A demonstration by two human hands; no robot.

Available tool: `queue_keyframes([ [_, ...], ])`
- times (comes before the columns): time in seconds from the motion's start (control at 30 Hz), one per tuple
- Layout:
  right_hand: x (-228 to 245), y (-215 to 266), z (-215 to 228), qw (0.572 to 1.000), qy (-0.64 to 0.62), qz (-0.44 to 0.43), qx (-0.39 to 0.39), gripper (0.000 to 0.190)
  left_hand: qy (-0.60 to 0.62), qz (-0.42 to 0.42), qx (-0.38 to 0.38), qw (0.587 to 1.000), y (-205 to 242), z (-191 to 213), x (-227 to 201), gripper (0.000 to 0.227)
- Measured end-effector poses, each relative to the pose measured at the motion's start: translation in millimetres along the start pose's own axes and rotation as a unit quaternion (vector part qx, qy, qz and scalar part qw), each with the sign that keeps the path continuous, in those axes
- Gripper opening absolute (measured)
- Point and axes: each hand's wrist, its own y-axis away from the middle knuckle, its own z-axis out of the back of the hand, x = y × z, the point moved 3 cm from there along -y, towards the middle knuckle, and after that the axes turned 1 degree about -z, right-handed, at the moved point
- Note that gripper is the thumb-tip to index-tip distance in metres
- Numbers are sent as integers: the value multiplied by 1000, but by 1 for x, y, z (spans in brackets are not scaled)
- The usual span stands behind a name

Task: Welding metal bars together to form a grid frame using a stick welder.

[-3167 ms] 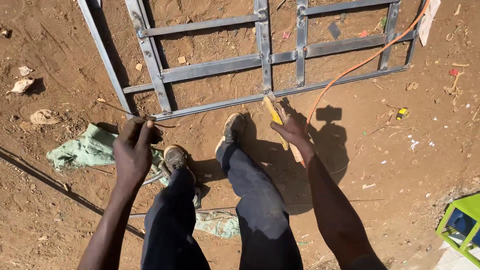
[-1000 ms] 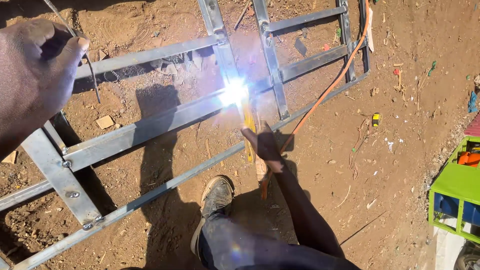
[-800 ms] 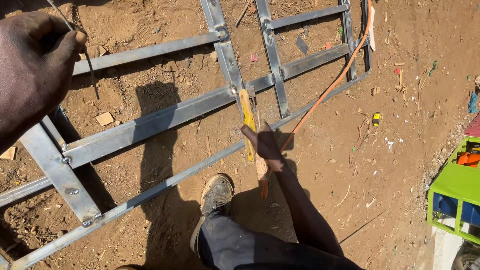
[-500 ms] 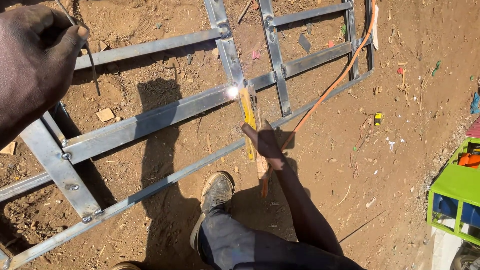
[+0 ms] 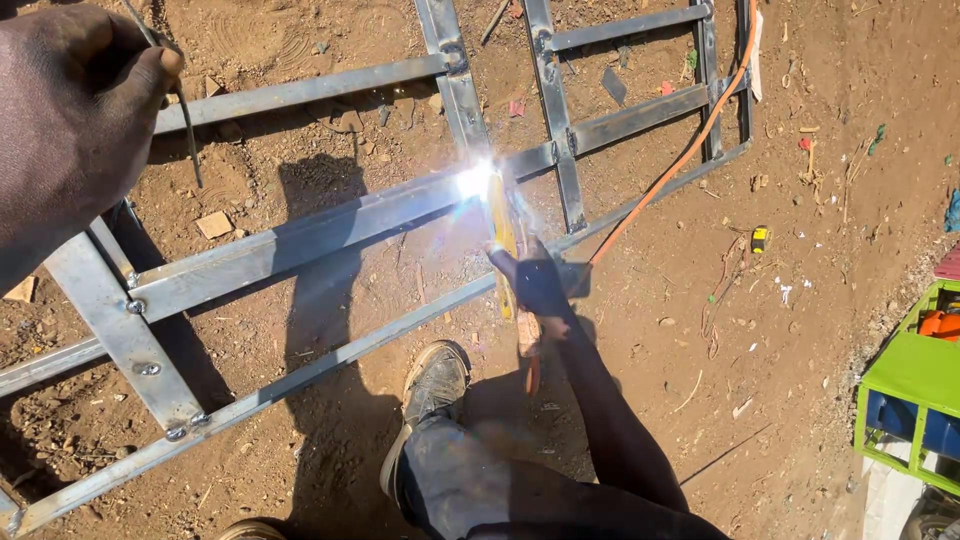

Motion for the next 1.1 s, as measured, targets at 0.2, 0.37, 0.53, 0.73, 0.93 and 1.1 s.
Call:
queue_keyframes([
  [0.2, -45, -35, -10, 989, 27, 143, 12, 104, -23, -10, 11, 1000, -4, -1, 3, 46],
  [0.37, -41, -29, -10, 979, 20, 203, 24, 69, 1, 15, 11, 1000, -3, -5, 5, 44],
  [0.53, -41, -29, -8, 983, 5, 183, 33, 71, 22, -18, 0, 1000, 0, -4, -1, 34],
  [0.73, -34, -22, -8, 978, -86, 181, 51, 73, 13, 6, 2, 1000, -1, -2, -3, 40],
  [0.93, -35, -18, -5, 975, -127, 179, 13, 57, 17, -5, 7, 1000, -3, -7, 11, 40],
  [1.1, -38, -25, -5, 975, 3, 218, 32, 73, 48, 1, 6, 999, -4, -13, 17, 37],
])
